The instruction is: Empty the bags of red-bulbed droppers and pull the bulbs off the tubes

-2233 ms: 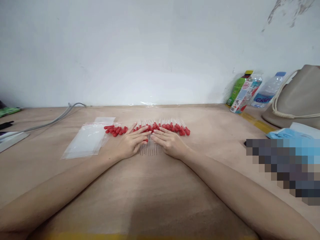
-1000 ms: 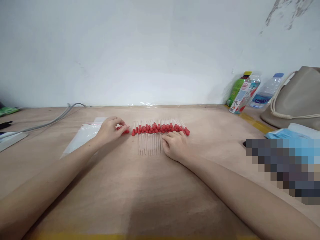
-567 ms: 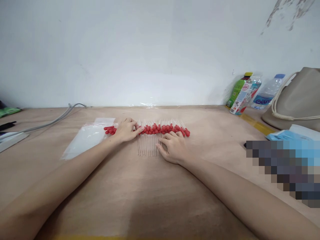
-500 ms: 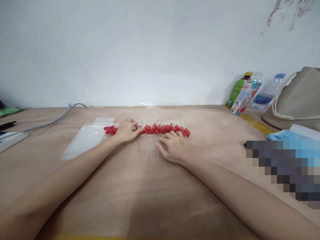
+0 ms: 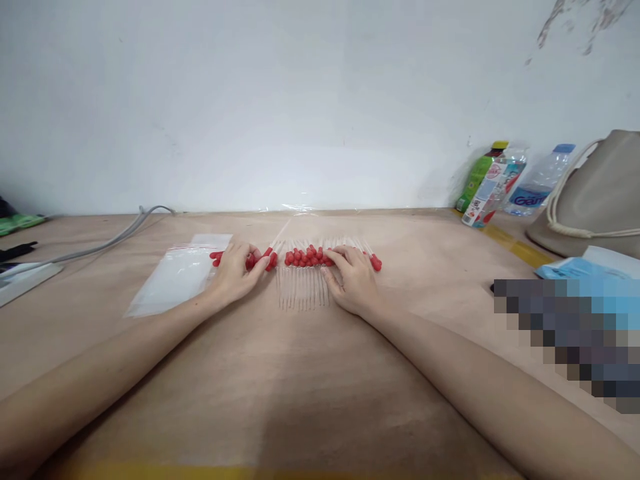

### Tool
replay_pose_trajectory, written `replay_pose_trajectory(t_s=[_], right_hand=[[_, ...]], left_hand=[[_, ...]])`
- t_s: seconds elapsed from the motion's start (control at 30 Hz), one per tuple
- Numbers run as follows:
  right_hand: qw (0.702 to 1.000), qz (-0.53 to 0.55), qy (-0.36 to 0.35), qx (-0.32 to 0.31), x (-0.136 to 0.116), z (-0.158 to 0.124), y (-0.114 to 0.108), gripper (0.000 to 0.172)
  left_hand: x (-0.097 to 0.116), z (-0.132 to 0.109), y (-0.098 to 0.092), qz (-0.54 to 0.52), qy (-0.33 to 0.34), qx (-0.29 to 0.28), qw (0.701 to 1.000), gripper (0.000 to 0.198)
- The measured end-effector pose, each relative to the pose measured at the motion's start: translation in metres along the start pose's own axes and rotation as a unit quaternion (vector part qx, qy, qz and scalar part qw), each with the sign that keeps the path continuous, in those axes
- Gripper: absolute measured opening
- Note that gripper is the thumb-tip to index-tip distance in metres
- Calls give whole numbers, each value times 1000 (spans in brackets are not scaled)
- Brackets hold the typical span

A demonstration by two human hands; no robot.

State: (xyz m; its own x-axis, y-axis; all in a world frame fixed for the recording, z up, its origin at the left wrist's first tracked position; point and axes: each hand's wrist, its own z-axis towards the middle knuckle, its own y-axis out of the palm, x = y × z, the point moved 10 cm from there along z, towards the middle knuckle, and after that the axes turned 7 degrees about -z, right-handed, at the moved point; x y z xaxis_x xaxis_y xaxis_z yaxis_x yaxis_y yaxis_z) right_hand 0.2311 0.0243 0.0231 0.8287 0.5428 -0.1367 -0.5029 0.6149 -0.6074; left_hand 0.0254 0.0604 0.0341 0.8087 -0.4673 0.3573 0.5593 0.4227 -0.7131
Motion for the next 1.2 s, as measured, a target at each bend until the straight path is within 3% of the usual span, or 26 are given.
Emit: replay_pose_trajectory(t_s=[0.23,0.37,0.47,0.6,0.73,0.9,1.2], right_hand=[[993,-55,-102,1,-25,5,4,44],[986,-71,-147,-33,-36,4,14,47],[984,-69,-153,-56,-37,4,20,37],[985,-48,-155,-60,-39,4,22,25],[985,-29,-161,-50,-39,3,21,22],[986,-9,-160,-43,-39,2,20,23],[981,29,-181,-59,-41,-1,28,26]], left_hand=[[32,-15,13,-5,93,-77,993,16],[50,-21,14,0,167,-68,984,13],[56,-24,13,-5,201,-55,978,13],[60,-26,10,-15,210,-37,977,15],[67,-26,18,-26,227,-52,972,32],[71,-25,30,-31,251,-52,966,19],[74,-26,29,-22,268,-34,963,19]])
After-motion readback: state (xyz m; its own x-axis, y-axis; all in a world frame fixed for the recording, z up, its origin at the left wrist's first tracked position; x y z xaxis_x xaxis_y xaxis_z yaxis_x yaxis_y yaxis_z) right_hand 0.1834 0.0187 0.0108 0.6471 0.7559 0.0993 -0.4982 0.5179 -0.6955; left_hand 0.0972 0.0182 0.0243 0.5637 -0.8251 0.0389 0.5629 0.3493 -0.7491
